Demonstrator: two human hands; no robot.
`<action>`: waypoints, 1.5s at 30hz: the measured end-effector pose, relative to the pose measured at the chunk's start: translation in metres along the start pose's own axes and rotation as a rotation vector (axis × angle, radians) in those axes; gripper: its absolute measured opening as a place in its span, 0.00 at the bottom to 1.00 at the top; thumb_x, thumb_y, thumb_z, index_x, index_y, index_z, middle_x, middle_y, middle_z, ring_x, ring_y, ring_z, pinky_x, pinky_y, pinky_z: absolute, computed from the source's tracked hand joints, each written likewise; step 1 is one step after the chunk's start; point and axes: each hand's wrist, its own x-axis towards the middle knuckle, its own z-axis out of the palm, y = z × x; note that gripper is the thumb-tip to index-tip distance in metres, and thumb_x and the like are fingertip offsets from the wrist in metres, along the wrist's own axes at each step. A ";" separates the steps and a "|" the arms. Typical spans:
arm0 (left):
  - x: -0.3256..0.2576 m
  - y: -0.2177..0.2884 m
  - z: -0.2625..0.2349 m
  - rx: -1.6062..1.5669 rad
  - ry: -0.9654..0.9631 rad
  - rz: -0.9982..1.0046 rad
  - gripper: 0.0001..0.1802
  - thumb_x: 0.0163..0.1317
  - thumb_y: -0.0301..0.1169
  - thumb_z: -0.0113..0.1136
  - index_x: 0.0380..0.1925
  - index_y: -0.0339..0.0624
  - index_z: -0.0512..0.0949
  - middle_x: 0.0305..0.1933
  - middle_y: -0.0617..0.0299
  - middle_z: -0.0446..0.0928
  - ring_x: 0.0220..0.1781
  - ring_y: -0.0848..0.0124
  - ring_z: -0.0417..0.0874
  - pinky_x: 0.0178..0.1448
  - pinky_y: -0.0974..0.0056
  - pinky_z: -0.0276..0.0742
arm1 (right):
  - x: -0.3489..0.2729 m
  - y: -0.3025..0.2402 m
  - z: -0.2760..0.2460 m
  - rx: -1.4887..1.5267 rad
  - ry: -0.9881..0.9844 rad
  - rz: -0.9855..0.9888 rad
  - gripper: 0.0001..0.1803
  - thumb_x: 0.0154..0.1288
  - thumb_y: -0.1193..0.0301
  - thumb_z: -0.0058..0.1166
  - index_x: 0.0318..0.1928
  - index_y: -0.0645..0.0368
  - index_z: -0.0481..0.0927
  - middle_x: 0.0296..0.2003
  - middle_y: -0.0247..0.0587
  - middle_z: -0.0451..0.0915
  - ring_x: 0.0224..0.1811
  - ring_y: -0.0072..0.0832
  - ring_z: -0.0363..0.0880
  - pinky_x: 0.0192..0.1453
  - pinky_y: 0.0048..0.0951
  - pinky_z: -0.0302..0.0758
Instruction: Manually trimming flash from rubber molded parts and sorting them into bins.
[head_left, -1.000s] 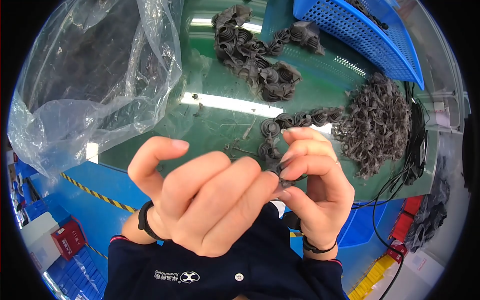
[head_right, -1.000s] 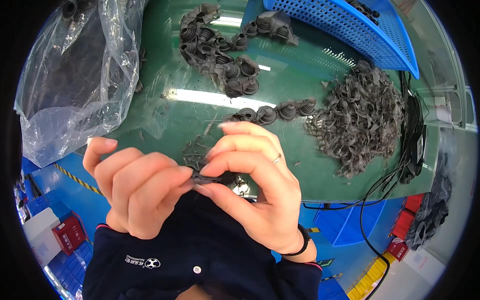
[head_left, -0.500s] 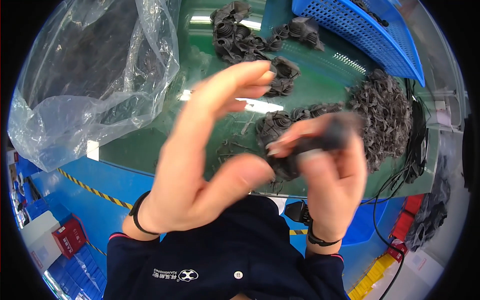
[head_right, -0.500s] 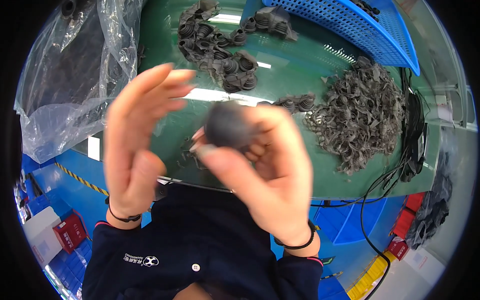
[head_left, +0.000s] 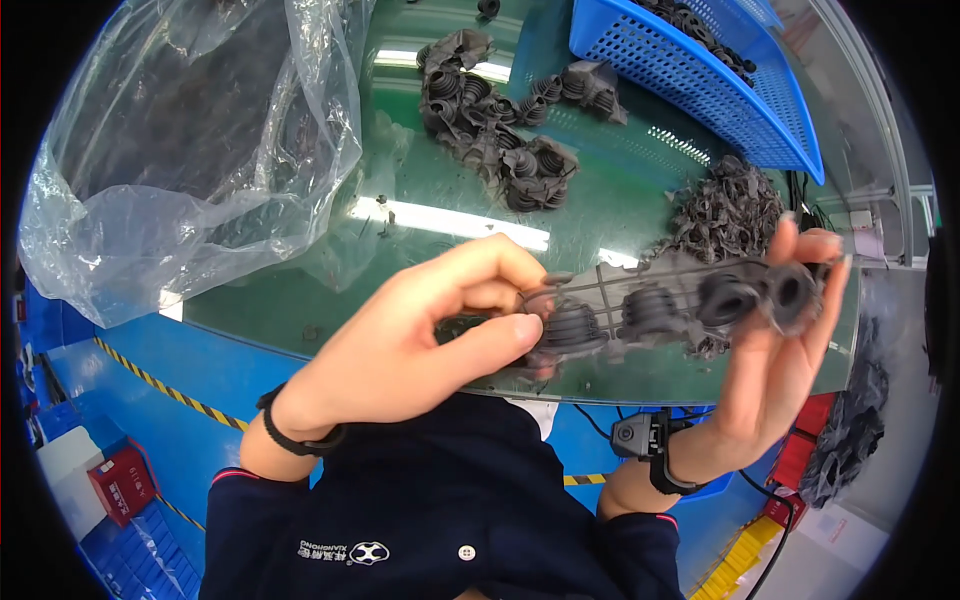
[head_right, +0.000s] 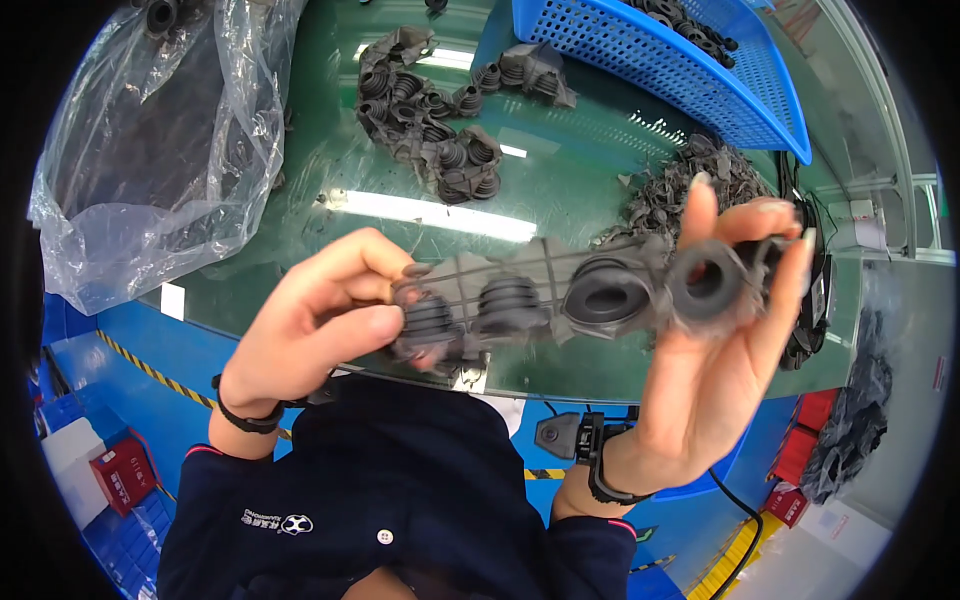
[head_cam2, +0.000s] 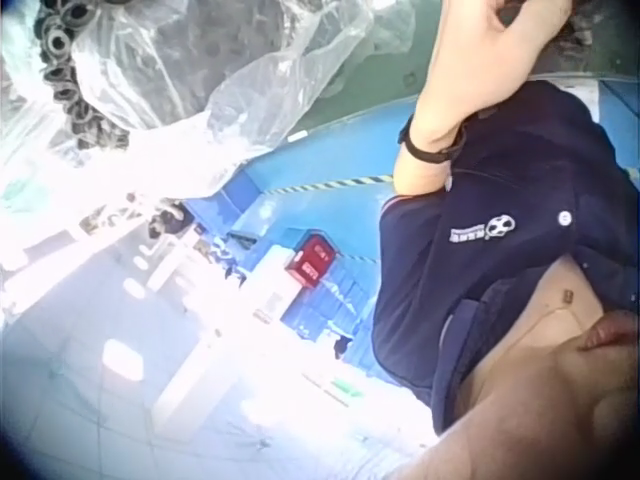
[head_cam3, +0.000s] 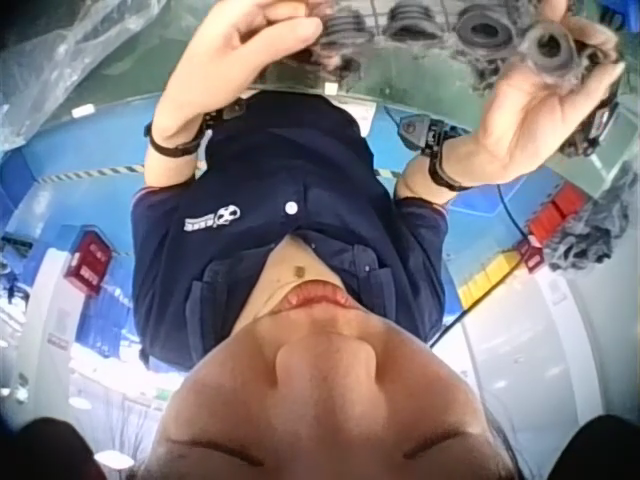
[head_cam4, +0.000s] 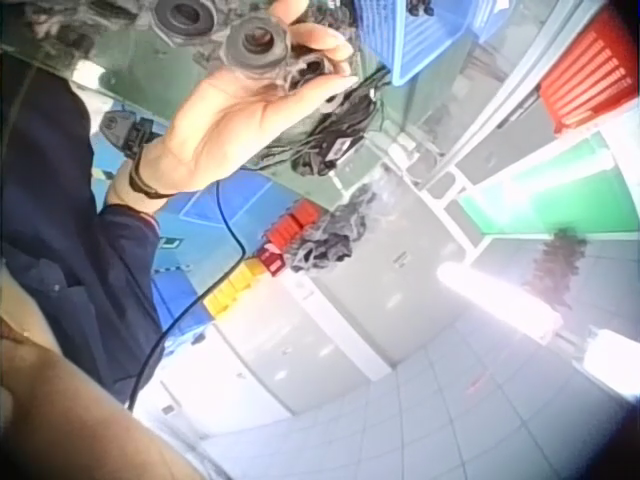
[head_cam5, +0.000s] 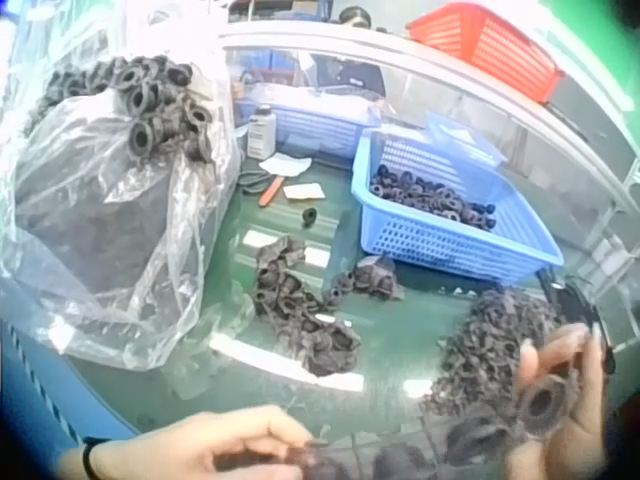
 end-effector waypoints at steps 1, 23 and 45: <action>-0.003 0.002 -0.004 -0.102 -0.028 -0.088 0.20 0.54 0.23 0.54 0.47 0.34 0.63 0.44 0.54 0.72 0.40 0.70 0.76 0.44 0.68 0.71 | 0.002 0.000 -0.013 -0.181 0.083 -0.106 0.11 0.67 0.69 0.42 0.44 0.64 0.68 0.41 0.40 0.72 0.50 0.28 0.71 0.69 0.38 0.56; 0.011 0.014 0.003 -0.147 0.054 -0.290 0.36 0.64 0.57 0.27 0.60 0.38 0.57 0.55 0.51 0.68 0.50 0.67 0.74 0.52 0.63 0.68 | -0.032 0.074 -0.014 -2.009 -0.743 -0.480 0.13 0.40 0.72 0.62 0.33 0.57 0.79 0.36 0.34 0.77 0.44 0.33 0.77 0.60 0.51 0.62; -0.013 0.003 0.015 0.400 0.328 0.324 0.16 0.48 0.25 0.64 0.38 0.32 0.75 0.38 0.55 0.73 0.35 0.73 0.78 0.35 0.74 0.77 | -0.032 0.076 -0.029 -1.357 -0.389 -0.024 0.25 0.46 0.76 0.62 0.48 0.62 0.73 0.44 0.42 0.77 0.48 0.34 0.75 0.62 0.46 0.59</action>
